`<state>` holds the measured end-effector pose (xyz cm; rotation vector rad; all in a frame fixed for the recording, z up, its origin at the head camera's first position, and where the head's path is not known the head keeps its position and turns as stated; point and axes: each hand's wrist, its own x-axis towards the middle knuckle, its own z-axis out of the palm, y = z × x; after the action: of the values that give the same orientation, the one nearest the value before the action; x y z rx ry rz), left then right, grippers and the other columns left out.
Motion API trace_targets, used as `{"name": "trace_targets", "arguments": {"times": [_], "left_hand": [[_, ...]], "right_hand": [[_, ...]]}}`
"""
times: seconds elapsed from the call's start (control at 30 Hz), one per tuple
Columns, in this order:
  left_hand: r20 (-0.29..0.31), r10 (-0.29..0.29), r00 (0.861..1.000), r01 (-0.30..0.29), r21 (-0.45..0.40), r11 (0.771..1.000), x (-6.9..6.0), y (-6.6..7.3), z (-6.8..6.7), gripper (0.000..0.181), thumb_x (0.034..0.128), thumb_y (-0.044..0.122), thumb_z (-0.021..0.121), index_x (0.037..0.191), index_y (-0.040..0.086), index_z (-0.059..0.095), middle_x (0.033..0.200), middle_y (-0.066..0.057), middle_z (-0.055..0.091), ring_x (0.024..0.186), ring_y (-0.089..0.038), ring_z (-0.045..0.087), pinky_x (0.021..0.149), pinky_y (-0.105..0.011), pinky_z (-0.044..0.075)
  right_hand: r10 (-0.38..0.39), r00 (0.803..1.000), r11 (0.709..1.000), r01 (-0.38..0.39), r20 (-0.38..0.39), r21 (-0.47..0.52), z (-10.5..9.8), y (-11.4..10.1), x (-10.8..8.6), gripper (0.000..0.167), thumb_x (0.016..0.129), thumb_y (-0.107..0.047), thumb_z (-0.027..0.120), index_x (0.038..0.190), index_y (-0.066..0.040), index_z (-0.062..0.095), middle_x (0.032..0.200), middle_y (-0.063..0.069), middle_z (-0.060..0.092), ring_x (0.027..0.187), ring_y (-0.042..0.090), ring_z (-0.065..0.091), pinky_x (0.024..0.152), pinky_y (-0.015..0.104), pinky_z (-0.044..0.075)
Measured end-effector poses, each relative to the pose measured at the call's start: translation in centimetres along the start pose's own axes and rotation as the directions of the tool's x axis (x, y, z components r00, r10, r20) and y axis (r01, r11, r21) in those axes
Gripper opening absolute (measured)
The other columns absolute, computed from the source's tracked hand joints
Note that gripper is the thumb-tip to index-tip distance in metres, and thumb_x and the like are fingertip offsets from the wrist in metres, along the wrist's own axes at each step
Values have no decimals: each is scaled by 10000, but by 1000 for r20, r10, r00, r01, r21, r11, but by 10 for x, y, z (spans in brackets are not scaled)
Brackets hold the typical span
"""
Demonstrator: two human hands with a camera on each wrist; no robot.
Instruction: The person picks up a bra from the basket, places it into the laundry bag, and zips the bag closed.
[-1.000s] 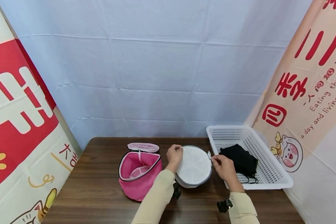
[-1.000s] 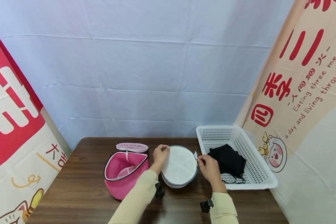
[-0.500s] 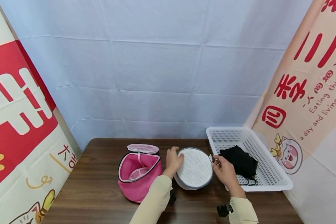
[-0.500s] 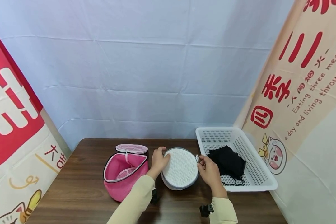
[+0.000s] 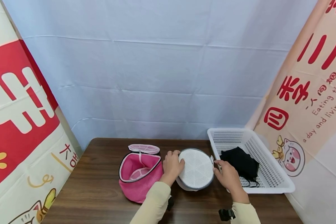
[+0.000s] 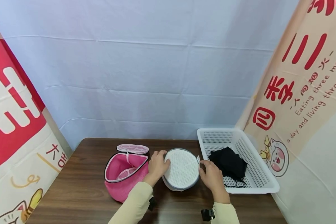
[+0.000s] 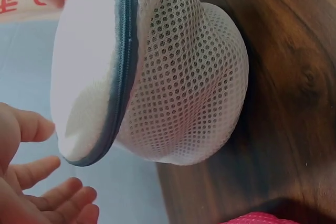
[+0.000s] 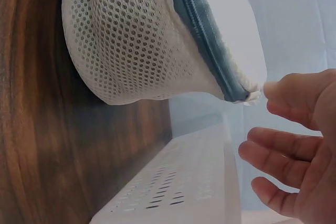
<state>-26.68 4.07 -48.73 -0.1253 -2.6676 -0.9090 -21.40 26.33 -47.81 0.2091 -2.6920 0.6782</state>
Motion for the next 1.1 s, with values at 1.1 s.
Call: {"name": "trace_targets", "arguments": {"times": [1.1], "left_hand": [[-89,223,971,-188,297,936,-23,-16,-59,253,762,253,726,988,144,693,882,-95,586,778,-276,569,595,-408,425]], "right_hand": [[184,961,983,-178,207,-47,-23,26,22,382,861,-137,624,1174,74,557,1036,269,580,725,289,581,586,441,460]]}}
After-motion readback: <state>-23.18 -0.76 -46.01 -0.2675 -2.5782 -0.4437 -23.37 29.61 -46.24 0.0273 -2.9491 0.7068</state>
